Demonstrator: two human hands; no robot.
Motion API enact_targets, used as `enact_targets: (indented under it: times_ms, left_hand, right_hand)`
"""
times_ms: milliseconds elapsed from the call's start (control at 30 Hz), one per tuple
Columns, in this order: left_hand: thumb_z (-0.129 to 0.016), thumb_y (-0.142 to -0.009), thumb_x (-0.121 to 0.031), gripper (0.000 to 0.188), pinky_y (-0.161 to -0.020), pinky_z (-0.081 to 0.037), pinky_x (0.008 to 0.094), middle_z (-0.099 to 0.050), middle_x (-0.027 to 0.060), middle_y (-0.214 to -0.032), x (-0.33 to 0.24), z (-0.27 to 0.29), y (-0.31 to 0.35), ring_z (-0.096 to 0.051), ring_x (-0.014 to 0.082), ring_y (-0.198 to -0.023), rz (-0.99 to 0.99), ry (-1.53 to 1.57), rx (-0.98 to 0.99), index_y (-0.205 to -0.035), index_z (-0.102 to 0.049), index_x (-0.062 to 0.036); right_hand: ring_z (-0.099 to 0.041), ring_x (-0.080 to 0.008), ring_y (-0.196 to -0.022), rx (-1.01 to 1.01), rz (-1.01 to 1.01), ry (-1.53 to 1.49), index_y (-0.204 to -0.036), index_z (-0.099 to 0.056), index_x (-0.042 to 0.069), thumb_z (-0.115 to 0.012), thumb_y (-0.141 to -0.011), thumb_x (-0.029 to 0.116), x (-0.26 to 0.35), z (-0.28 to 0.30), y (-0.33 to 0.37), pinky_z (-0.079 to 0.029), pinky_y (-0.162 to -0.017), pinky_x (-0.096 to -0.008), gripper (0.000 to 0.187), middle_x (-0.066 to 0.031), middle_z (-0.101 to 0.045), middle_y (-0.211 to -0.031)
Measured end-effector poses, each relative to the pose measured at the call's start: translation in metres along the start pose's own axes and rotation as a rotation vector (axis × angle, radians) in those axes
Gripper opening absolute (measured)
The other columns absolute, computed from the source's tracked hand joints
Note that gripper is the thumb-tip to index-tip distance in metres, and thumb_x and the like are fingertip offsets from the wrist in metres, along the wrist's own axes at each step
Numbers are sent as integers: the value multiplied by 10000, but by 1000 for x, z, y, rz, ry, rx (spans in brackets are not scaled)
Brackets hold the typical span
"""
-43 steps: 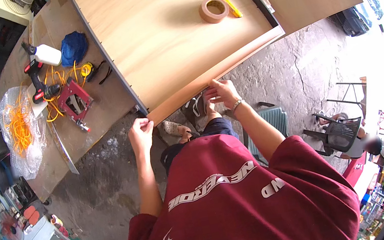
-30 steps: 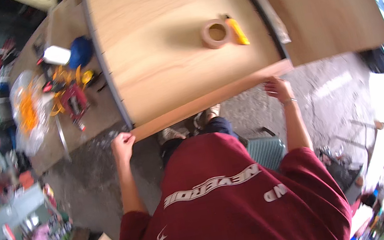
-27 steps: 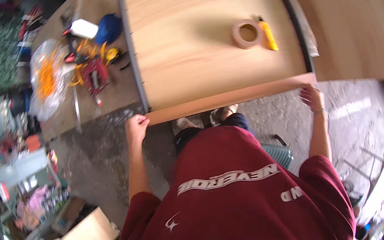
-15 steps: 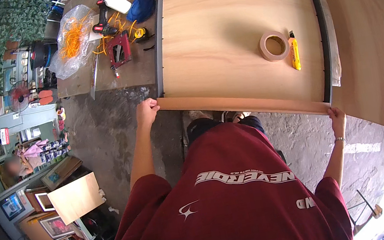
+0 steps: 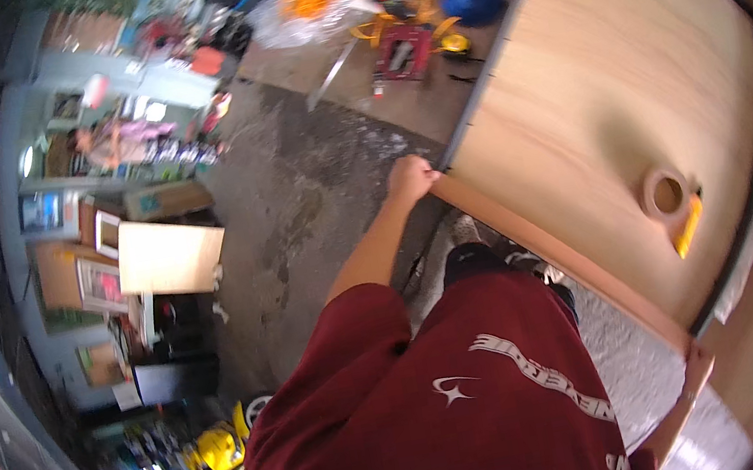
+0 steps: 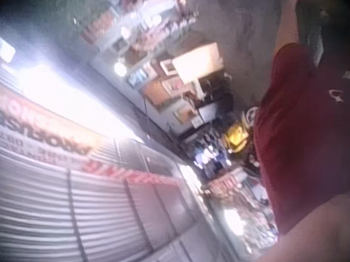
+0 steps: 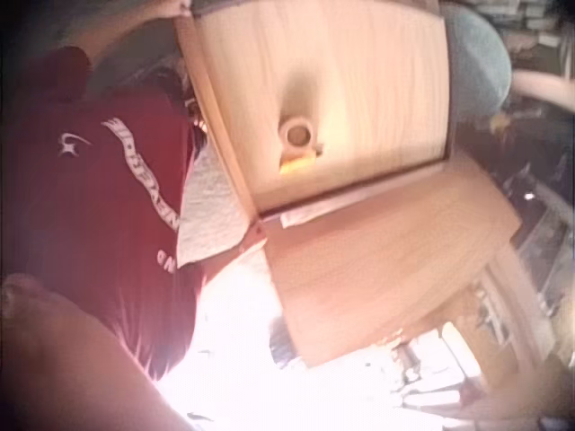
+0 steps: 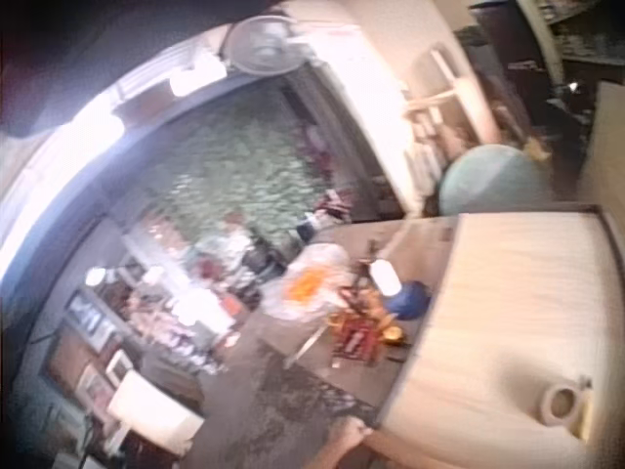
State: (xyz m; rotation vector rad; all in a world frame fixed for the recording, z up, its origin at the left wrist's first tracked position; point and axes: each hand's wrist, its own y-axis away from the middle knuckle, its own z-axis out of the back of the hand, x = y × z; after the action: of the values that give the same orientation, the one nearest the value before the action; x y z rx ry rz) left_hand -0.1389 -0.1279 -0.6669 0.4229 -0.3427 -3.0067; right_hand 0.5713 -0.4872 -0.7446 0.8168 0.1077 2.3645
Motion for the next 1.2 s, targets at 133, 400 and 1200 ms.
enact_targets:
  times_ms: [133, 400, 1200]
  left_hand:
    - [-808, -743, -305, 283, -691, -560, 448, -707, 185, -762, 12, -11, -5, -703, 352, -729, 3, 59, -5, -799, -755, -33]
    - [-806, -735, -365, 328, -668, -552, 453, -698, 185, -738, 13, -10, 0, -700, 353, -717, 28, 185, -30, -786, -754, -45]
    - [-645, -968, -416, 435, -679, -493, 346, -669, 119, -786, -5, -39, 21, -636, 222, -724, 210, 558, -462, -866, -659, 7]
  right_hand:
    - [-422, -155, -446, 6, -50, 131, -575, -545, -13, -591, -987, 386, -36, -7, -12, -361, -449, -396, 576, -64, -439, -470]
    - [-526, -187, -469, -48, -157, 215, -712, -655, -41, -548, -1015, 449, -21, -2, -16, -417, -458, -411, 586, -96, -543, -529]
    - [-576, -336, -1110, -246, 406, 174, -1148, -662, 93, -769, -832, 251, 263, -42, -64, -477, -947, -444, 369, -127, -612, -1203]
